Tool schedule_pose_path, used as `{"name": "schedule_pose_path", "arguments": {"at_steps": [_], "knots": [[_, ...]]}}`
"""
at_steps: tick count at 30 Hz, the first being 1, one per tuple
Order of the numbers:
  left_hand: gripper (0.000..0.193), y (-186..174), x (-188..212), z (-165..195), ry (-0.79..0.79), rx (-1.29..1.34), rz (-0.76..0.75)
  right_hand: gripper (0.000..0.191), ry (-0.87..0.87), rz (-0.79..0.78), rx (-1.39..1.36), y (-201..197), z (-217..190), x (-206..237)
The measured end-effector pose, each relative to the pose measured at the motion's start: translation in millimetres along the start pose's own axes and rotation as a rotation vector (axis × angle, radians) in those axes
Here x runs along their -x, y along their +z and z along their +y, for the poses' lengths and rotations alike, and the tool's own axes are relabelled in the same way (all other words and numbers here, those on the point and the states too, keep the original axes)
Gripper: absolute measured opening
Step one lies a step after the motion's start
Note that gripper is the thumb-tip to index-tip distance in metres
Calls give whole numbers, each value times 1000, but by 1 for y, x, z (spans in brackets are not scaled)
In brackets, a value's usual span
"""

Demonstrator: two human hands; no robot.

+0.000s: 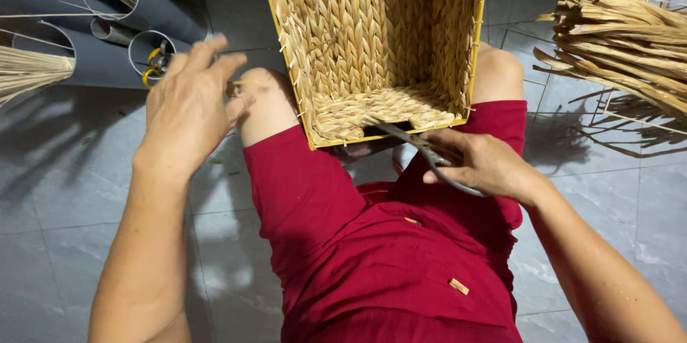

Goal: The person sits on the floor with a woven water-hyacinth storage basket on their lap and uses scissors to snip off protruding straw ends and loose fibers from the basket's rim and walls. They rotate the basket to reach different sides, pluck cut pieces away by hand, and brush loose trimmings off the surface.

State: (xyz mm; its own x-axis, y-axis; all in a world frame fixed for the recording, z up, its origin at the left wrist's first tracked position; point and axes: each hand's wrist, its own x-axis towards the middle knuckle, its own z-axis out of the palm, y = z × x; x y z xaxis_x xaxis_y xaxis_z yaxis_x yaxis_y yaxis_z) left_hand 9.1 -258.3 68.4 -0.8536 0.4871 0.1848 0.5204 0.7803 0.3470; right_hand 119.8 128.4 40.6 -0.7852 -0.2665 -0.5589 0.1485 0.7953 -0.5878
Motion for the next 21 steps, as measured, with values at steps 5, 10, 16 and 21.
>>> {"name": "schedule_pose_path", "arguments": {"at_steps": [5, 10, 16, 21], "knots": [[18, 46, -2, 34, 306, 2, 100, 75, 25, -61, 128, 9, -11, -10], [10, 93, 3, 54, 473, -217, -132, 79, -130, -43, 202, 8, -17, -15], [8, 101, 3, 46, 444, -210, -168, 79, -102, -113, 236, -2, -29, -18], [9, 99, 4, 45, 422, -156, -126, 74, -118, -105, 296, -4, -42, -21]]}}
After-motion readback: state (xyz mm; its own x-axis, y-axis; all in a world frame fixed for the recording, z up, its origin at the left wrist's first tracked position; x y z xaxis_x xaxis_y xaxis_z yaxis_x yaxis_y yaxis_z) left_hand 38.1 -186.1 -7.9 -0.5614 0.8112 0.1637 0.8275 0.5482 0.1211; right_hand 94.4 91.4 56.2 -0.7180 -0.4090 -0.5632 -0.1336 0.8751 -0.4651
